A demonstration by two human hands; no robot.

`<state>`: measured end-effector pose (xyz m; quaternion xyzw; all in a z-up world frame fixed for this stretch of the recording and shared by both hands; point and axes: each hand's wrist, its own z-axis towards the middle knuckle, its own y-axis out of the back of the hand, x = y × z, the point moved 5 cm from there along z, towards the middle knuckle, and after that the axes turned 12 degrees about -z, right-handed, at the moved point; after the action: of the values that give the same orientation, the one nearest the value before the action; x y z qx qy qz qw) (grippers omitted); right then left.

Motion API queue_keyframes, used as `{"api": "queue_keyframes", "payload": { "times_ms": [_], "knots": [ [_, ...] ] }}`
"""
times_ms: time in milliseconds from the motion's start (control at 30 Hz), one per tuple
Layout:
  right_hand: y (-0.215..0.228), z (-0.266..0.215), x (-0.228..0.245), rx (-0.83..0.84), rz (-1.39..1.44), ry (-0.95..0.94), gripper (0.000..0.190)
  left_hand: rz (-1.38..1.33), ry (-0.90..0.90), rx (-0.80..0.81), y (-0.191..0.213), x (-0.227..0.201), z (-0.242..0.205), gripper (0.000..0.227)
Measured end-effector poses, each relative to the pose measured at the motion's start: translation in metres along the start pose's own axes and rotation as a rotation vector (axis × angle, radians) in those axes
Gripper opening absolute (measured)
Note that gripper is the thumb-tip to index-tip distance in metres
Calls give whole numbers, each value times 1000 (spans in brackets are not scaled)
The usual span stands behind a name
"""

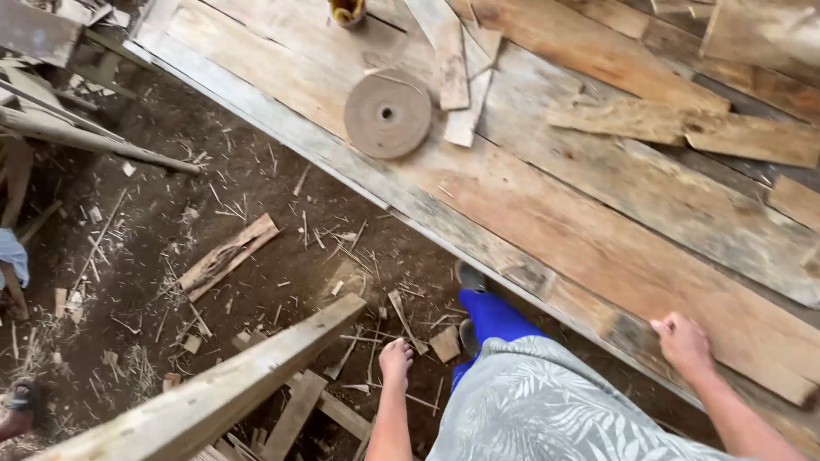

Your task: Trimming thin wood strips with a utility knife and fitting them into gaps on a wooden panel.

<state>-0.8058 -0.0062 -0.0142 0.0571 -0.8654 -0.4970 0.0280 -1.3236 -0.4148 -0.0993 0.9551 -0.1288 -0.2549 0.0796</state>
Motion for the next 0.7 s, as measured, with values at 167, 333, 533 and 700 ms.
{"api": "queue_keyframes", "payload": {
  "times_ms": [167,333,533,700],
  "knots": [
    [-36,16,-35,14,-38,-69,40,244,-227,149,-59,-66,-2,28],
    [1,-2,9,144,-74,-317,31,645,-631,209,-88,-134,-14,30],
    [38,35,47,153,-199,-648,30,522,-1235,243,-156,-318,-82,30],
    [102,59,191,-510,175,-199,14,565,-920,223,-220,-445,-89,56]
  ]
}}
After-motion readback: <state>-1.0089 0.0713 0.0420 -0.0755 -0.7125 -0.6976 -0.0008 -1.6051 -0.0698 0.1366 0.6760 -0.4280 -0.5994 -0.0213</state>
